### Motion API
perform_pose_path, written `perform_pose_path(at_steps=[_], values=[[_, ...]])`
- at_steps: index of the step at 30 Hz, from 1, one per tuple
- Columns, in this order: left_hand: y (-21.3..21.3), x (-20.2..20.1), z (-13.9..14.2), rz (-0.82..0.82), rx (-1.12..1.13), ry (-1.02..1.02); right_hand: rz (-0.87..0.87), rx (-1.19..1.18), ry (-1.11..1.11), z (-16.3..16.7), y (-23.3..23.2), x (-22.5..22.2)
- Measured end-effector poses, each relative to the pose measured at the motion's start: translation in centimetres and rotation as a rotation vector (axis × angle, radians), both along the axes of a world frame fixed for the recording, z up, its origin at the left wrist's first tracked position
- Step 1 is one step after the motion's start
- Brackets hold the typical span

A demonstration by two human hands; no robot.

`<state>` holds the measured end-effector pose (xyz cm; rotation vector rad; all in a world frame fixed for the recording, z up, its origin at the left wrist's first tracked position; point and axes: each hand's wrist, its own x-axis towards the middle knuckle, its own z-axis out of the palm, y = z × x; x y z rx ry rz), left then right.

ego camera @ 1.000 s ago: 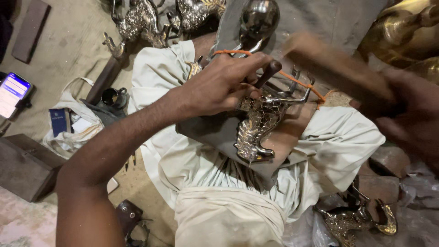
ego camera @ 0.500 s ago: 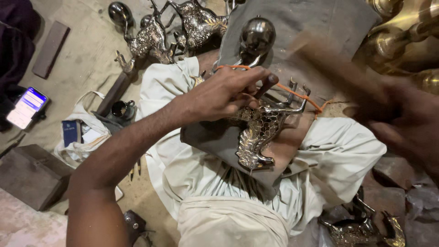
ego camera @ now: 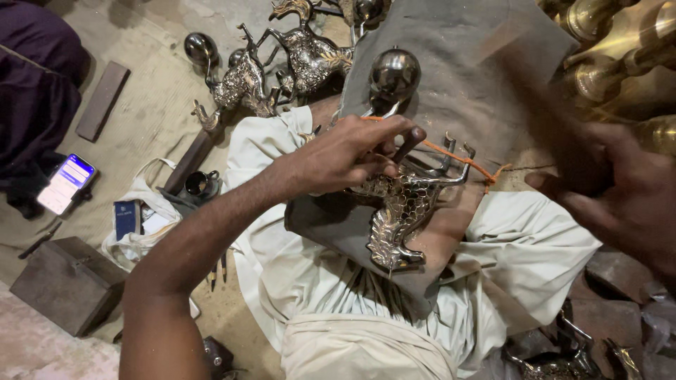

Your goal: The person sits cross-legged on the floor with an ornate metal figurine resting on a padded cushion on their lap. They hold a chisel against the figurine's surface and strike it with a wooden mallet, repositioning the chisel repeatedly to work different areas, and at one point retie an orange cord securing the piece.

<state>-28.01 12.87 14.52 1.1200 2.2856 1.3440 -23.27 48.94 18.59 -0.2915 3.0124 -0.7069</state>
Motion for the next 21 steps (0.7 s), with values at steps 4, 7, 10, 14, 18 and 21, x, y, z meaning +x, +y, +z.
perform_pose_path(at_steps=[4, 7, 10, 14, 18, 21], values=[[0.1, 0.0, 0.5, 0.008, -0.035, -0.045, 0.230, 0.068, -0.013, -0.1, 0.7, 0.0], [0.2, -0.1, 0.7, 0.005, -0.021, -0.059, 0.123, -0.146, -0.058, -0.1, 0.7, 0.1], [0.3, -0.1, 0.4, 0.000, 0.015, -0.034, 0.111, 0.002, -0.097, 0.1, 0.6, 0.1], [0.5, -0.4, -0.3, 0.001, -0.045, -0.060, 0.126, -0.050, 0.000, 0.3, 0.3, 0.0], [0.5, -0.7, -0.6, -0.032, 0.023, 0.000, 0.234, 0.255, -0.024, 0.1, 0.2, -0.1], [0.5, -0.8, -0.5, -0.039, 0.077, 0.014, -0.021, 0.025, -0.009, -0.3, 0.3, -0.2]])
